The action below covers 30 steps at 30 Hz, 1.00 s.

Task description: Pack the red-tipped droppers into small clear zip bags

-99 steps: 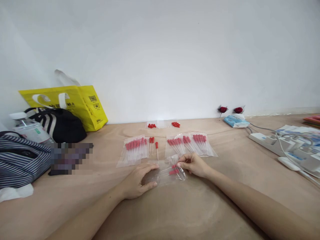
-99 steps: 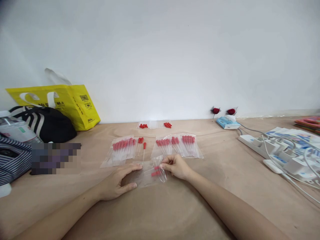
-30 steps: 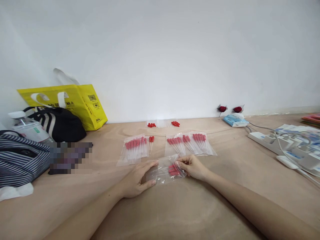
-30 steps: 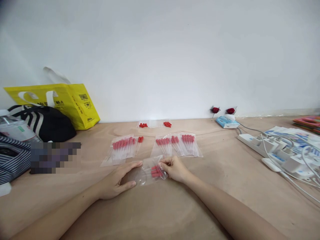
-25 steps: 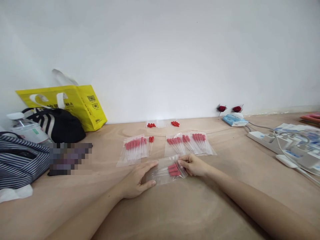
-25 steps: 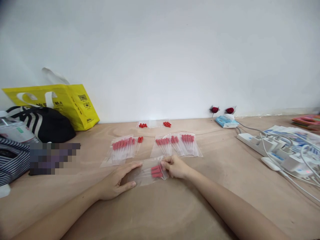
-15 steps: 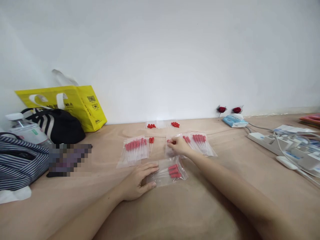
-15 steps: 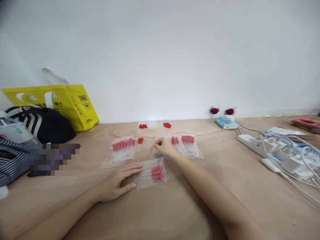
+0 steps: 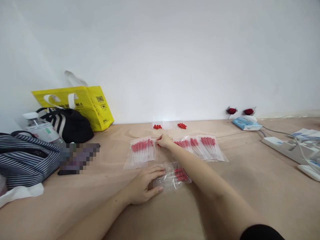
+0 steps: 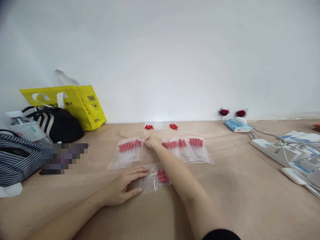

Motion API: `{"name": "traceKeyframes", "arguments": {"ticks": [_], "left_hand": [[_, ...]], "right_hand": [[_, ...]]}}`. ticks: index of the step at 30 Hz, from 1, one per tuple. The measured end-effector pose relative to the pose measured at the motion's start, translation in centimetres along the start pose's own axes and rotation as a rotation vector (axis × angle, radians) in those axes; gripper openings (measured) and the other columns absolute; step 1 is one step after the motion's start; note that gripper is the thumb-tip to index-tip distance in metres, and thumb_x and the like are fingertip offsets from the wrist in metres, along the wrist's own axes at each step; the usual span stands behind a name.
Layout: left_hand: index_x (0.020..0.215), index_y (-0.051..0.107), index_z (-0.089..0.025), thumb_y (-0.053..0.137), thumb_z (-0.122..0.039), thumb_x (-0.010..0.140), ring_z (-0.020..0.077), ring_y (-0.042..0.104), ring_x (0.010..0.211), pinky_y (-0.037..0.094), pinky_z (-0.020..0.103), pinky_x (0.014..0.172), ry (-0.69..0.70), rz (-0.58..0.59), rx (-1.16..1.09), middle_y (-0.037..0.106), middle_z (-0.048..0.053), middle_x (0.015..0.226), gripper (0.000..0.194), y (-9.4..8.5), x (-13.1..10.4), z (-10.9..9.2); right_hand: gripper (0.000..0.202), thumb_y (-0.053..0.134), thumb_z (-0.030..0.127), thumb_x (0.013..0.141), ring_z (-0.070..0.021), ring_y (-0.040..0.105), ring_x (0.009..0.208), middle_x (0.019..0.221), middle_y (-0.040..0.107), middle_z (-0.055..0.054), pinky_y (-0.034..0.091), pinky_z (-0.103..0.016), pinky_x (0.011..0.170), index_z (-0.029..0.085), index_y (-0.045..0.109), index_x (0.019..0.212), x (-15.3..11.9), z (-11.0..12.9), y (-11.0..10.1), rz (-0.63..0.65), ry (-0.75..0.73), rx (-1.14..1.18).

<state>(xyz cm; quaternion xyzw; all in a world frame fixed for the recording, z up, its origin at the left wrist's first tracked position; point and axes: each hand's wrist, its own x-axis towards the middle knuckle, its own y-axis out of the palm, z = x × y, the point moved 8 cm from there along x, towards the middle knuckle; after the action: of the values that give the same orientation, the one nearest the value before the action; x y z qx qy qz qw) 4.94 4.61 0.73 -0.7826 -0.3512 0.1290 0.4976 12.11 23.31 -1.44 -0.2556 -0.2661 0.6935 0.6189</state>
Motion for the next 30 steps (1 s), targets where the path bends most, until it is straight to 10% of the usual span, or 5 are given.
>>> {"name": "traceKeyframes", "arguments": {"ticks": [12, 30], "left_hand": [[0.121, 0.046, -0.023, 0.051, -0.036, 0.08, 0.0226, 0.038, 0.12, 0.033, 0.041, 0.1, -0.007, 0.007, 0.028, 0.045, 0.007, 0.128, 0.043, 0.1, 0.1, 0.3], [0.12, 0.047, -0.024, 0.05, -0.035, 0.08, 0.0237, 0.039, 0.119, 0.032, 0.043, 0.099, 0.012, 0.044, 0.053, 0.046, 0.006, 0.128, 0.042, 0.2, 0.5, -0.4]], "right_hand": [[0.009, 0.054, 0.017, 0.07, -0.0056, 0.047, 0.044, 0.052, 0.055, 0.002, 0.037, -0.017, 0.044, 0.014, 0.054, 0.062, -4.8, -4.6, -6.5, -0.056, 0.002, 0.336], [0.044, 0.058, 0.059, 0.062, -0.0049, 0.038, 0.038, 0.059, 0.052, 0.002, 0.033, -0.019, 0.033, 0.018, 0.048, 0.073, -17.6, -12.2, -14.0, -0.423, -0.066, 0.688]]}}
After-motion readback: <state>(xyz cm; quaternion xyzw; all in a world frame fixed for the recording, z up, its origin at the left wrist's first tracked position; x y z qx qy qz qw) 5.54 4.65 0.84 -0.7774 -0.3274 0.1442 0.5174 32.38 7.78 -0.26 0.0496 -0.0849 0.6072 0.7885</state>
